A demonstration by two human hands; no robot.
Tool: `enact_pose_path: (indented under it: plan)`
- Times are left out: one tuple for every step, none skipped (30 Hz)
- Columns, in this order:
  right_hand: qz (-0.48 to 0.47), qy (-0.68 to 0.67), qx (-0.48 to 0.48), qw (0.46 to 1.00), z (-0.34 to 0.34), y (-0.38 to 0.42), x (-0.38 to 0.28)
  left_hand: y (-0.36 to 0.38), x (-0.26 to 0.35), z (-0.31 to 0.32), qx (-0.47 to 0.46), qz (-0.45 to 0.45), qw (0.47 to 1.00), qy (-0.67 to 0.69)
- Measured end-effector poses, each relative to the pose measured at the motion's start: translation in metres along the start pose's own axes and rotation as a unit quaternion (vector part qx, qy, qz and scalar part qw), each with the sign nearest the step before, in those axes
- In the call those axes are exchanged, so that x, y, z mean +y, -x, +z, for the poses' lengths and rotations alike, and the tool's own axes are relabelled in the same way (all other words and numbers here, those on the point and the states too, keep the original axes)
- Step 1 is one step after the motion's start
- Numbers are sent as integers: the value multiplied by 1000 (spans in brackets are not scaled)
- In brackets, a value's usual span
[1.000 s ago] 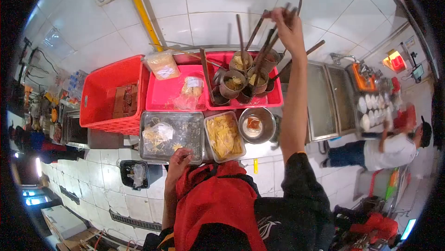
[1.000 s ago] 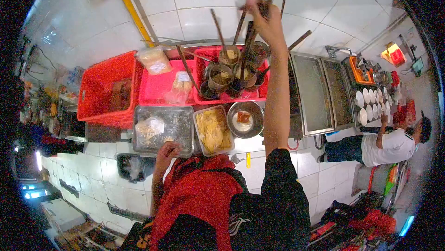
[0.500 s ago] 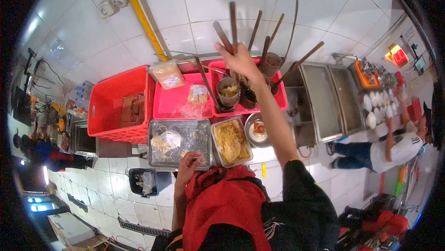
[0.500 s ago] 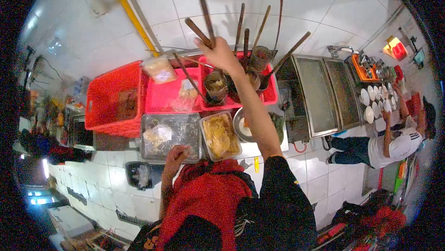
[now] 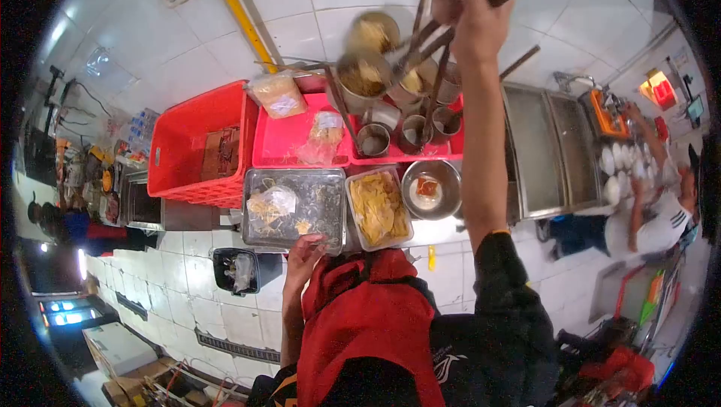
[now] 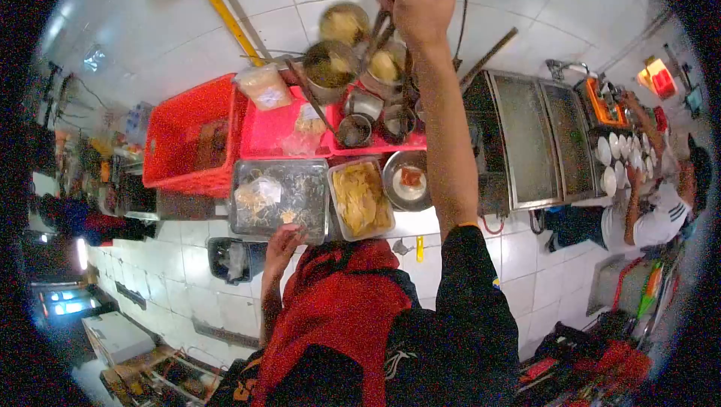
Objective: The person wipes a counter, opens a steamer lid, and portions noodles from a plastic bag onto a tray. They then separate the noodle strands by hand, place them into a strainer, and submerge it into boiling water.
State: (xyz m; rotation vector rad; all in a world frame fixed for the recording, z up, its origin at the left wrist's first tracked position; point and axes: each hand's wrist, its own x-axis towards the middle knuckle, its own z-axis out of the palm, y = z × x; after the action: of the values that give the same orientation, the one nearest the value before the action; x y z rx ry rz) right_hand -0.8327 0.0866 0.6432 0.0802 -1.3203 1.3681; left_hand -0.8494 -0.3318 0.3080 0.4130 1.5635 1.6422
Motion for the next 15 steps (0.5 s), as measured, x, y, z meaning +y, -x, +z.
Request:
enact_pose_path:
  plan:
    - [-37, -57, -32, 997, -1, -5, -17, 3, 5, 5, -6, 2, 1000, -2]
    - [-76, -54, -50, 994, -13, -12, -29, 4, 4, 7, -12, 0, 1000, -7]
    - [-163, -52, -49, 984, -8, -13, -48, 5, 3, 7, -17, 5, 1000, -8]
    - [-214, -105, -86, 967, -21, -20, -54, 7, 2, 7, -21, 11, 1000, -8]
    - [-216, -121, -53, 967, -27, -15, -75, 11, 5, 9, -24, 11, 1000, -11]
    - [-218, -136, -19, 966, -32, -10, -97, 15, 11, 11, -26, 18, 999, -27]
    - [-220, -150, 14, 964, -38, -5, -118, 20, 15, 14, -28, 25, 998, -43]
    - [-218, -77, 107, 967, -43, 3, -137, 27, 17, 17, -30, 24, 998, -42]
    - [-217, -75, 106, 967, -55, 12, -151, 34, 18, 18, -19, 21, 999, -47]
    - [-239, -145, 59, 958, -70, 20, -166, 41, 17, 20, -8, 18, 998, -51]
    - [-258, -214, 11, 942, -79, 31, -180, 48, 13, 18, -9, 17, 999, -50]
    - [-257, -213, 10, 943, -80, 44, -195, 56, 8, 16, -15, 22, 999, -48]
    - [-283, -127, 100, 946, -81, 58, -211, 65, 2, 15, -21, 26, 998, -46]
    - [-304, -37, 188, 933, -83, 74, -228, 76, 8, 20, -30, 43, 997, -52]
    - [-301, -34, 186, 935, -91, 89, -244, 86, 3, 21, -31, 40, 998, -49]
